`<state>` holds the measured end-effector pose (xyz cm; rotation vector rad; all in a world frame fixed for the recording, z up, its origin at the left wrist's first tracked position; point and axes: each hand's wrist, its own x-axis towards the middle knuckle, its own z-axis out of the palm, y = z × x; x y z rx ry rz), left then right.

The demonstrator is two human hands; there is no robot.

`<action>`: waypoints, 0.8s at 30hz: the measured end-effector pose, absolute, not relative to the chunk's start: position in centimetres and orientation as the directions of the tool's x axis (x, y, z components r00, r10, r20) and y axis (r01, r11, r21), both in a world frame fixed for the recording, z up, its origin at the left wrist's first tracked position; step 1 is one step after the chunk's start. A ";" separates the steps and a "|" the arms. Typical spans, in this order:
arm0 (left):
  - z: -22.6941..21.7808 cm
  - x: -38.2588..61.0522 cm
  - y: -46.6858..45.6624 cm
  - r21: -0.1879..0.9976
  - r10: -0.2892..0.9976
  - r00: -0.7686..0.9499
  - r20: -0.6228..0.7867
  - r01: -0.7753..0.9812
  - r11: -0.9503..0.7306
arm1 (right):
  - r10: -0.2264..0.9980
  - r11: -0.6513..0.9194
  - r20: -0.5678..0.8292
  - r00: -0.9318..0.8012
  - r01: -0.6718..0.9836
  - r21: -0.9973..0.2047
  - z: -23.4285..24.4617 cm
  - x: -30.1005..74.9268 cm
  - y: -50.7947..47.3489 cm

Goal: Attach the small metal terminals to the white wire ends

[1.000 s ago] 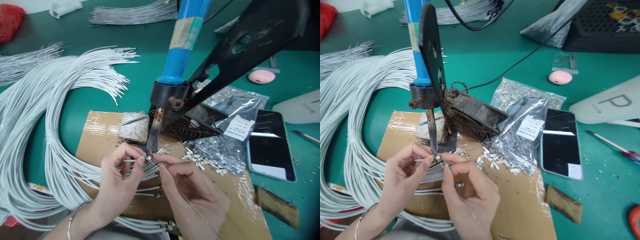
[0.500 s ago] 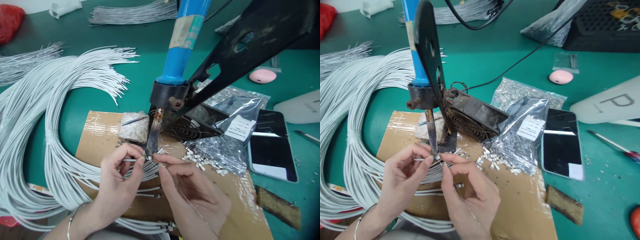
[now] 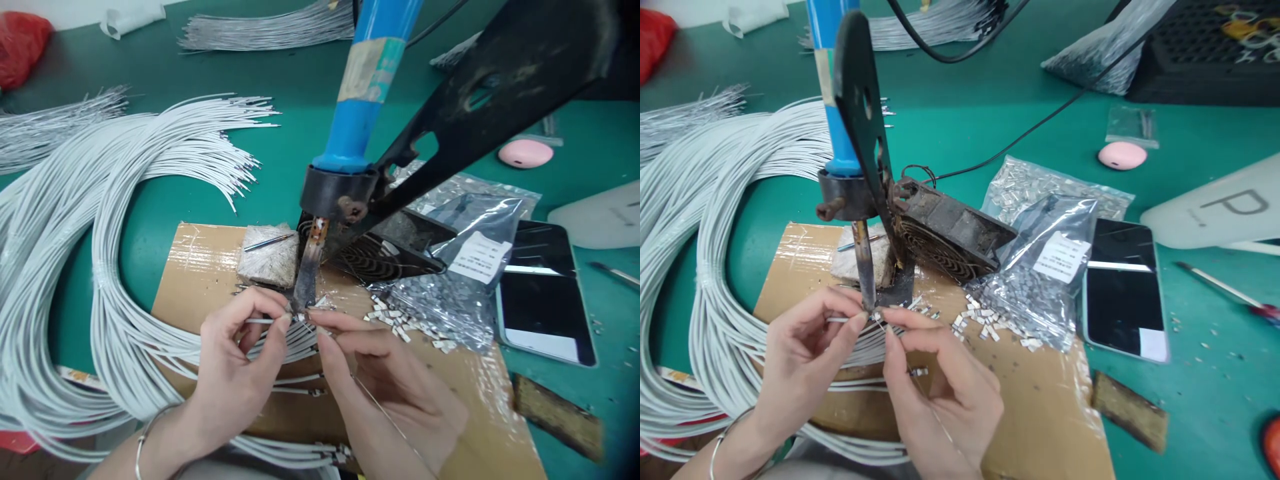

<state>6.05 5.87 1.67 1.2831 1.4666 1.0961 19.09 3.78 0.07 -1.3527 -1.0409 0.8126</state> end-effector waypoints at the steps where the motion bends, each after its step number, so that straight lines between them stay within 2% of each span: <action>1: 1.6 6.0 5.9 0.972 0.995 -0.081 -0.060 0.221 0.077 | 0.924 0.078 0.111 0.367 0.103 -0.992 0.1 19.0 3.8; 11: 1.6 5.8 5.9 0.968 0.996 -0.084 -0.039 0.243 0.059 | 0.918 0.129 0.191 0.348 0.192 -0.973 0.0 19.0 3.7; 24: 1.8 5.9 5.9 0.961 0.987 -0.102 -0.123 0.238 0.144 | 0.939 0.102 0.152 0.307 0.174 -0.979 -0.1 19.2 3.6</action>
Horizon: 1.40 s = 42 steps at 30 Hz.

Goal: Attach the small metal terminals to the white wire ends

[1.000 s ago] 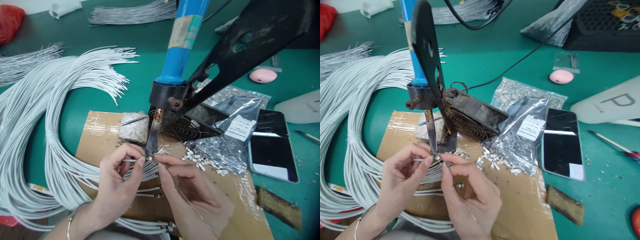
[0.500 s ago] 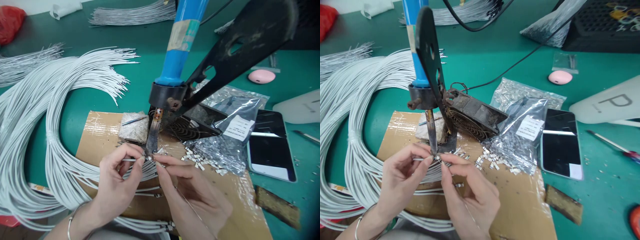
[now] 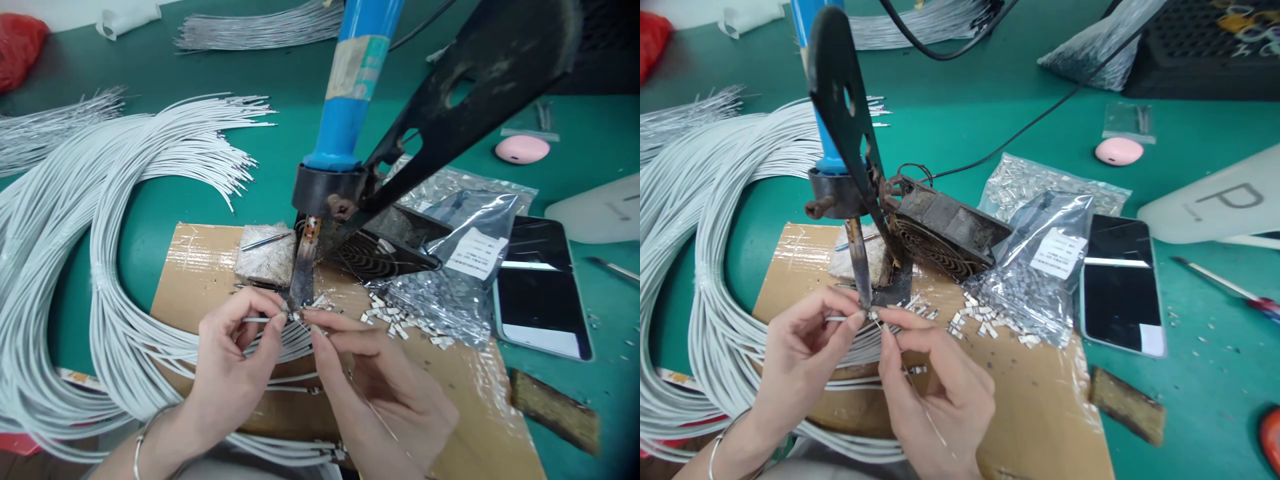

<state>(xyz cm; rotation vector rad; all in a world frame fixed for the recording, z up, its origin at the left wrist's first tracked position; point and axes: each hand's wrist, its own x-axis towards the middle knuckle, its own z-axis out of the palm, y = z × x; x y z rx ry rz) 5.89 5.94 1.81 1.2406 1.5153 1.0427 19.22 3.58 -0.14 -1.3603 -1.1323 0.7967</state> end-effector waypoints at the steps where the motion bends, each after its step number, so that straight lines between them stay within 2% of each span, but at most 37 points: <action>1: 1.8 5.9 5.9 0.960 0.986 -0.104 -0.131 0.234 0.152 | 0.939 0.097 0.147 0.310 0.170 -0.981 -0.2 19.2 3.6; 11: 2.0 6.1 6.1 0.957 0.982 -0.105 -0.158 0.230 0.178 | 0.945 0.090 0.121 0.304 0.113 -0.990 -0.5 19.2 3.5; 15: 2.1 5.7 4.9 0.947 0.983 -0.012 -0.185 0.266 0.181 | 0.948 0.048 0.060 0.314 0.048 -0.998 -0.5 19.9 3.1; 18: 2.3 4.8 3.2 0.915 0.962 0.216 -0.166 0.397 0.068 | 0.917 0.068 0.076 0.391 0.035 -0.997 -1.0 21.8 2.8; 20: 2.1 3.8 1.8 0.887 0.908 0.398 -0.128 0.455 -0.074 | 0.851 0.058 0.077 0.520 0.052 -0.997 -1.7 23.5 2.6; 21: 1.8 3.2 1.2 0.868 0.888 0.448 -0.108 0.477 -0.135 | 0.819 0.064 0.076 0.569 0.041 -0.997 -2.0 24.4 2.4; 23: 1.0 1.8 0.1 0.814 0.902 0.430 -0.040 0.538 -0.220 | 0.791 0.075 0.056 0.609 -0.006 -0.997 -2.6 25.8 1.9; 26: -0.5 -0.3 -0.8 0.620 0.924 0.338 0.180 0.690 -0.373 | 0.869 0.068 0.050 0.493 -0.019 -0.998 -3.4 26.6 0.6; 29: -1.6 -2.1 -0.8 0.398 0.905 0.362 0.224 0.814 -0.423 | 0.976 0.079 0.116 0.182 0.197 -0.977 -3.8 26.0 -0.7; 32: -1.9 -3.0 -0.9 0.302 0.873 0.424 0.240 0.822 -0.483 | 0.976 0.210 0.213 -0.032 0.373 -0.904 -4.0 25.2 -1.6; 35: -2.0 -3.0 -1.1 0.282 0.860 0.442 0.256 0.817 -0.504 | 0.971 0.236 0.232 -0.057 0.387 -0.892 -4.0 24.9 -2.2; 39: -2.0 -2.6 -1.3 0.260 0.847 0.454 0.276 0.813 -0.521 | 0.994 0.108 0.099 -0.043 0.327 -0.939 -3.9 24.9 -3.1; 42: -2.1 -2.3 -1.1 0.258 0.843 0.458 0.281 0.810 -0.527 | 0.998 0.014 0.029 0.058 0.254 -0.967 -3.8 25.0 -3.2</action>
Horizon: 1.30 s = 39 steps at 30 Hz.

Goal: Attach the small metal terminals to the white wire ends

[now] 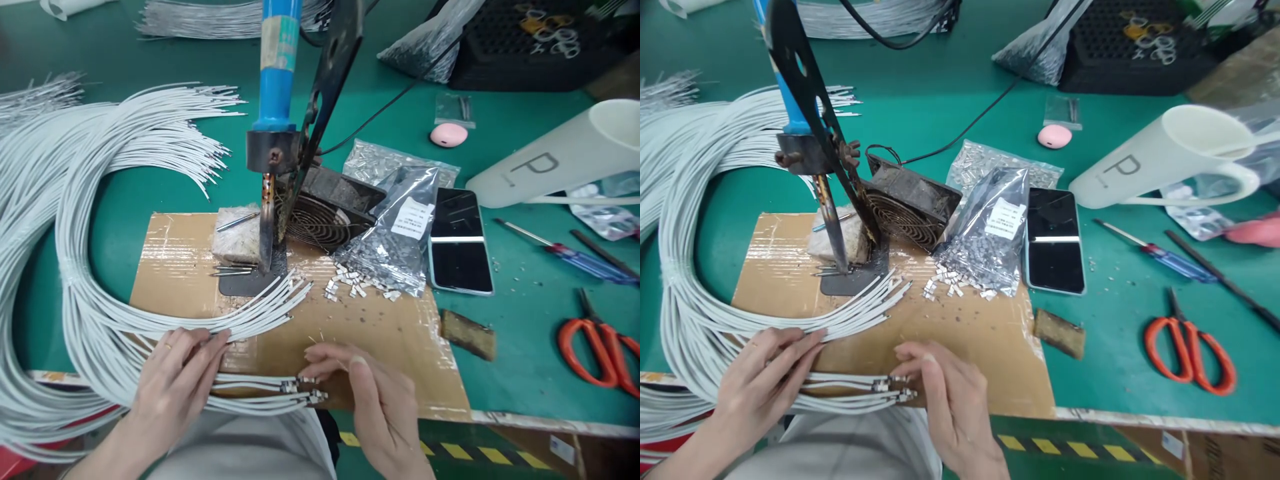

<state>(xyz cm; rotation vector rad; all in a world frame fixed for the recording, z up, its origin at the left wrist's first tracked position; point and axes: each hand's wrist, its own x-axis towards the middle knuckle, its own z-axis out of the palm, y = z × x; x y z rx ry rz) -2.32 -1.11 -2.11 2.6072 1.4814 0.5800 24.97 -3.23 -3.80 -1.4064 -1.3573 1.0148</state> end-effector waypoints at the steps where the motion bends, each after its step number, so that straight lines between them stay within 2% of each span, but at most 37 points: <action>1: -2.1 -2.3 -1.0 0.259 0.842 0.462 0.279 0.808 -0.529 | 0.996 0.006 0.027 0.082 0.245 -0.969 -3.8 25.1 -3.1; 8: -1.6 -1.9 -0.2 0.386 0.887 0.403 0.225 0.799 -0.461 | 0.972 0.020 0.078 0.222 0.252 -0.968 -4.1 27.0 -1.5; 11: -0.7 -2.3 -0.2 0.458 0.902 0.397 0.171 0.778 -0.430 | 0.951 -0.021 0.104 0.291 0.397 -0.918 -3.9 27.4 -0.5; 13: 0.0 -2.7 -0.4 0.530 0.913 0.397 0.097 0.755 -0.385 | 0.945 -0.048 0.122 0.303 0.500 -0.864 -3.8 27.4 0.4; 16: 1.4 -2.8 -0.2 0.665 0.902 0.422 -0.088 0.699 -0.262 | 0.955 -0.041 0.138 0.261 0.579 -0.814 -4.0 27.1 1.8; 19: 3.1 -1.3 0.7 0.743 0.806 0.503 -0.311 0.658 -0.124 | 0.970 -0.017 0.140 0.198 0.630 -0.777 -4.5 26.7 2.8; 22: 4.1 1.6 2.1 0.817 0.625 0.599 -0.500 0.565 0.113 | 0.979 -0.002 0.130 0.157 0.646 -0.763 -4.7 26.4 3.1; 24: 3.9 3.6 2.8 0.816 0.513 0.635 -0.578 0.452 0.360 | 0.980 -0.016 0.115 0.163 0.638 -0.770 -4.6 26.5 2.7; 26: 2.9 4.9 3.2 0.782 0.510 0.621 -0.595 0.303 0.544 | 0.976 -0.051 0.091 0.199 0.613 -0.788 -4.3 26.6 2.1; 29: 1.1 5.4 3.1 0.793 0.652 0.512 -0.559 0.102 0.600 | 0.963 -0.124 0.030 0.269 0.538 -0.834 -3.8 26.4 1.0; 32: -0.1 4.8 2.6 0.765 0.702 0.437 -0.563 -0.046 0.642 | 0.945 -0.174 -0.047 0.322 0.377 -0.910 -3.1 25.7 0.2; 36: -0.3 4.2 2.1 0.774 0.755 0.348 -0.557 -0.115 0.623 | 0.927 -0.263 -0.244 0.284 0.030 -0.964 -2.2 24.0 -0.1; 39: 0.0 4.1 1.9 0.810 0.797 0.295 -0.527 -0.107 0.576 | 0.945 -0.288 -0.299 0.132 -0.094 -0.953 -1.7 22.8 -0.2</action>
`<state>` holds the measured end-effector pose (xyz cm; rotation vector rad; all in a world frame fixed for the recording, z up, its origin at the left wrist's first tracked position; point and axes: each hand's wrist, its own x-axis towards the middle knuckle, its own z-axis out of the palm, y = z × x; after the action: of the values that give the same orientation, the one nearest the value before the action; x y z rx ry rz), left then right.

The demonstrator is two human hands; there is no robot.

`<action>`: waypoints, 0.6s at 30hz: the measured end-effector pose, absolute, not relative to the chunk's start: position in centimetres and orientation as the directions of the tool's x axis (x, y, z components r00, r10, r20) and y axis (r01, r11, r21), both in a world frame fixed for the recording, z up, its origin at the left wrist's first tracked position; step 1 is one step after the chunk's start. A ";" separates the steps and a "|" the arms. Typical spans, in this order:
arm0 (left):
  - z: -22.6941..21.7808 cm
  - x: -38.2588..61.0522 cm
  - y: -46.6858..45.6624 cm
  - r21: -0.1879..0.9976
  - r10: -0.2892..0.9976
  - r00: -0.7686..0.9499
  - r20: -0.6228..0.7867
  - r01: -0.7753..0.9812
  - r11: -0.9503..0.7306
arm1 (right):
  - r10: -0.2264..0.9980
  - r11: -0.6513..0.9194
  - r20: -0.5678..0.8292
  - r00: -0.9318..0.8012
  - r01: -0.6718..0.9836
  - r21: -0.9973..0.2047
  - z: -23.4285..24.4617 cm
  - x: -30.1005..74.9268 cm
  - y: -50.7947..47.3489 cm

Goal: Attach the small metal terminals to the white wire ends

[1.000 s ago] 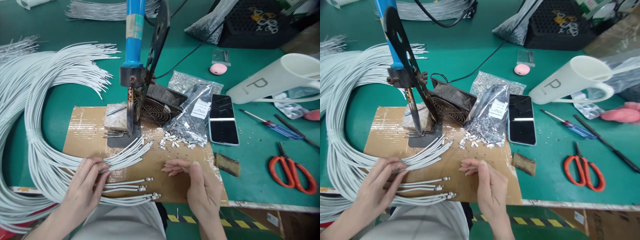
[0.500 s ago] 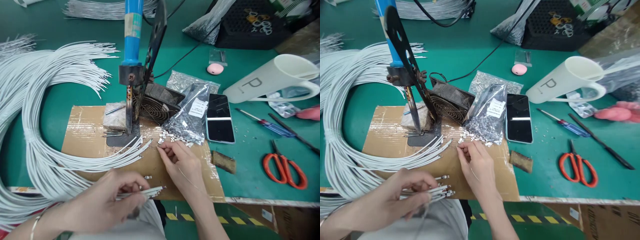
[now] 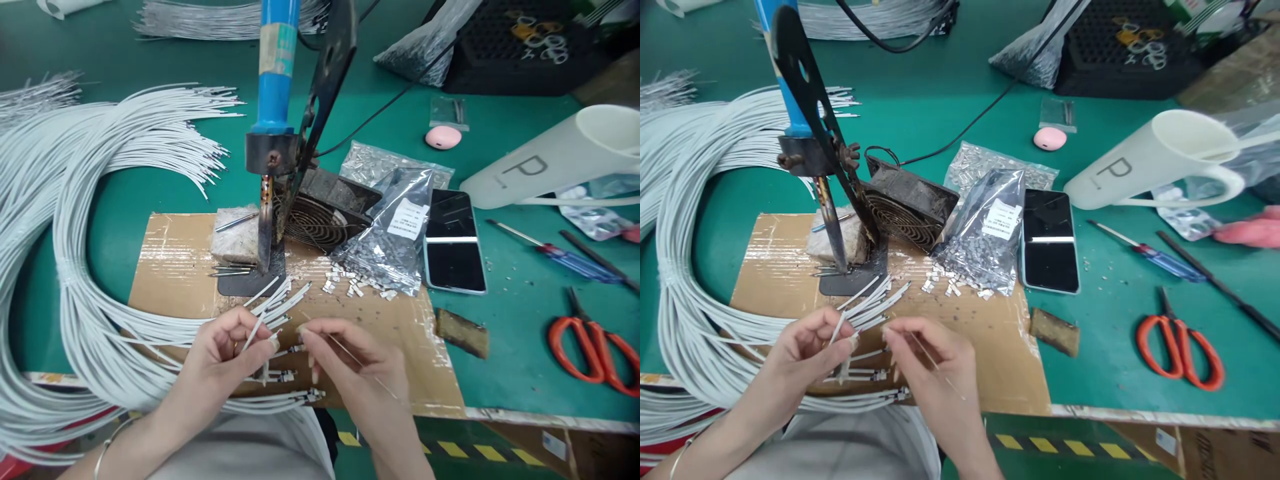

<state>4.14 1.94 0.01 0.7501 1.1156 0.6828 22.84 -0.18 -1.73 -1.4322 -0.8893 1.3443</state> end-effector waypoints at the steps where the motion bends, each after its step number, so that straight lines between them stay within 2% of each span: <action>1: 0.1 4.1 1.9 0.816 0.801 0.289 -0.524 -0.100 0.569 | 0.951 -0.284 -0.295 0.088 -0.123 -0.951 -1.6 22.5 -0.2; 8: 0.9 4.3 1.9 0.800 0.781 0.290 -0.553 -0.077 0.595 | 0.948 -0.308 -0.317 -0.011 -0.278 -0.910 -0.8 21.3 -0.1; 14: 1.3 4.5 1.7 0.837 0.811 0.250 -0.530 0.001 0.547 | 0.958 -0.271 -0.286 0.013 -0.273 -0.923 -0.3 21.2 0.0; 18: 1.1 4.4 1.4 0.847 0.818 0.248 -0.519 0.019 0.531 | 0.948 -0.297 -0.319 0.020 -0.316 -0.901 -0.5 20.9 -0.1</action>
<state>4.44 1.42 1.12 0.8667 1.2090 0.6497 20.94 -0.09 -0.49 -1.2209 -0.7537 1.5129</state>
